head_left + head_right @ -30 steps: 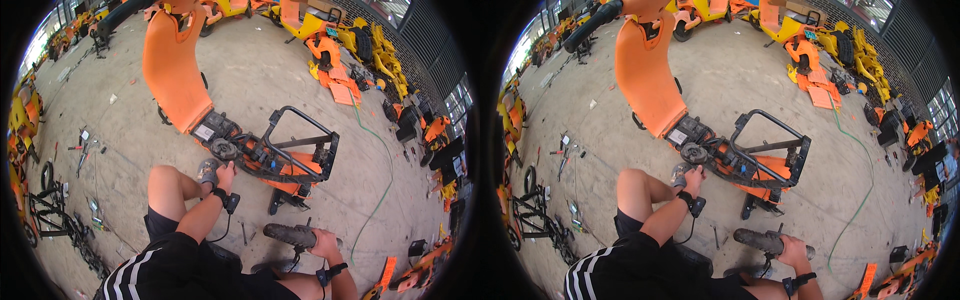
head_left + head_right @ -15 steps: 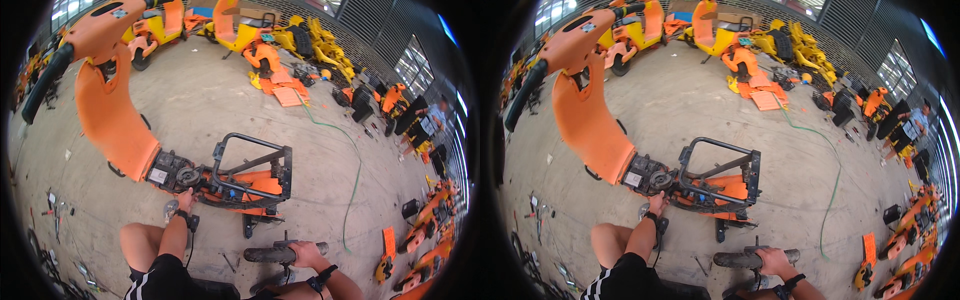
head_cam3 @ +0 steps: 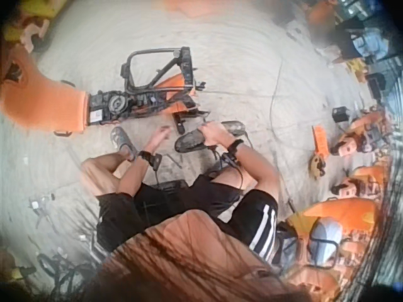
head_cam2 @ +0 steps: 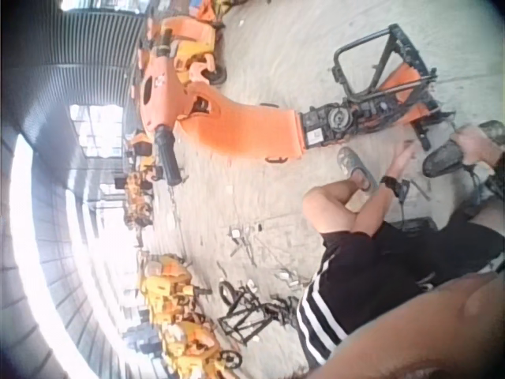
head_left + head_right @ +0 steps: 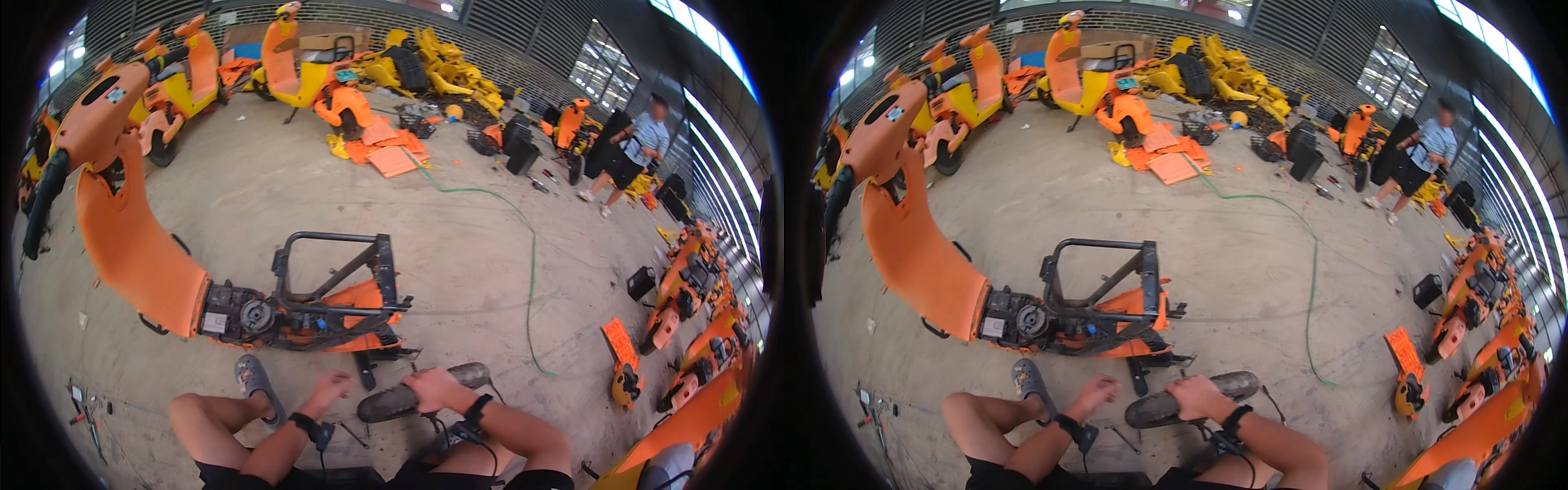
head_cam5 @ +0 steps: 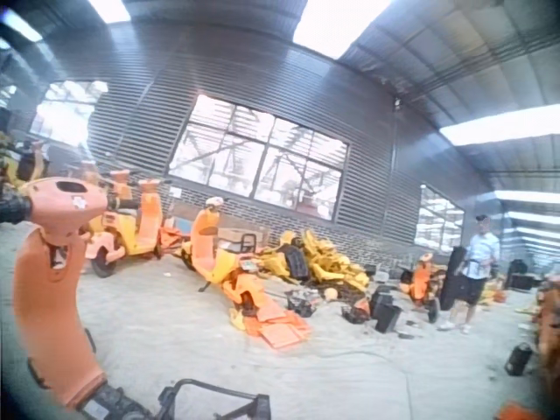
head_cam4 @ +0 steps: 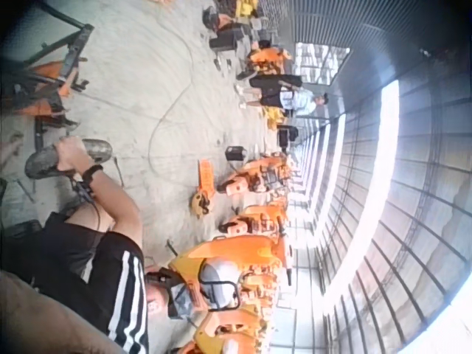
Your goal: The person handles a wheel and a brake assembly by hand while working on a disassembled electric scooter.
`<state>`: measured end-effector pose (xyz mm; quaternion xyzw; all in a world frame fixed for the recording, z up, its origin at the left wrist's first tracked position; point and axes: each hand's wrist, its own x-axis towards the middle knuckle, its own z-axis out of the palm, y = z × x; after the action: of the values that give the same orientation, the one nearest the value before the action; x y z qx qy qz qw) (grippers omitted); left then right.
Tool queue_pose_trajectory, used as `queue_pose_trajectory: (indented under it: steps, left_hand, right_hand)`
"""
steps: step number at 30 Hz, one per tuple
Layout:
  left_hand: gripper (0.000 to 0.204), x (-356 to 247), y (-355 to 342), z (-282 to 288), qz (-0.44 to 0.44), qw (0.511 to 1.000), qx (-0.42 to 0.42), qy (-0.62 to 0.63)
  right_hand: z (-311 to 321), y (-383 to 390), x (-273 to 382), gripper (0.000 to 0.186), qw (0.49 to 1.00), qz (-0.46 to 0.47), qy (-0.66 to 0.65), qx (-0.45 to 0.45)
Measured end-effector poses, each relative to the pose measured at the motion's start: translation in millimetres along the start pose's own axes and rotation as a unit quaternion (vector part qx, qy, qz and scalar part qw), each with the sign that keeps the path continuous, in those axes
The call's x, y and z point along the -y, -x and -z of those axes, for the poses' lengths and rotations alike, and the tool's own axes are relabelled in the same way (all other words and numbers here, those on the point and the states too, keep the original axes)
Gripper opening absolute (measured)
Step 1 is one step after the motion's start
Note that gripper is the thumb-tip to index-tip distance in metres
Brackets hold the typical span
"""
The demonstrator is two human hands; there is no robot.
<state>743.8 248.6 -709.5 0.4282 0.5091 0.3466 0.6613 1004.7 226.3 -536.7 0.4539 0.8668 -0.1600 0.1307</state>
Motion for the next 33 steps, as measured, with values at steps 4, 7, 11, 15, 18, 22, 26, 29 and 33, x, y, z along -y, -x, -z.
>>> queue_pose_trajectory:
  steps: [4, 7, 11, 15, 18, 22, 26, 29, 33]
  left_hand:
    - [0.073, -49.1, 39.8, -59.9, -0.296, 0.897, 0.173, -0.278]
    - [0.076, -66.6, 56.2, -68.4, -0.182, 0.919, 0.188, -0.295]
    - [0.071, -71.9, 67.7, -72.7, -0.186, 0.911, 0.201, -0.309]
    - [0.075, -71.6, 78.3, -84.0, -0.197, 0.900, 0.174, -0.347]
    - [0.076, -66.2, 77.8, -71.7, -0.207, 0.896, 0.131, -0.370]
    - [0.067, -61.5, 70.6, -84.0, -0.221, 0.892, 0.152, -0.363]
    - [0.077, -55.6, 74.2, -80.2, -0.202, 0.884, 0.135, -0.399]
    - [0.081, -70.4, 79.6, -86.9, -0.210, 0.891, 0.138, -0.377]
    - [0.078, -73.4, 73.4, -98.2, -0.231, 0.902, 0.146, -0.335]
  right_hand:
    - [-8.8, -10.8, 18.2, 0.049, 0.999, 0.029, -0.016, -0.029]
    - [-24.9, -15.4, 27.3, 0.053, 0.999, 0.029, -0.016, -0.031]
    - [-39.6, -5.6, 33.7, 0.061, 0.999, 0.015, -0.008, -0.045]
    - [-41.6, 22.8, 25.3, 0.068, 0.991, 0.068, 0.041, -0.107]
    - [-10.8, 39.7, 15.0, 0.075, 0.991, 0.034, -0.012, -0.130]
    - [-34.7, 75.4, -34.6, 0.088, 0.991, -0.105, -0.030, -0.083]
    - [-47.2, 72.6, -35.3, 0.081, 0.985, -0.107, -0.040, -0.131]
    - [-37.6, 69.9, -35.5, 0.077, 0.987, -0.105, -0.044, -0.110]
    - [-26.7, 69.0, -39.7, 0.077, 0.991, -0.100, -0.059, -0.071]
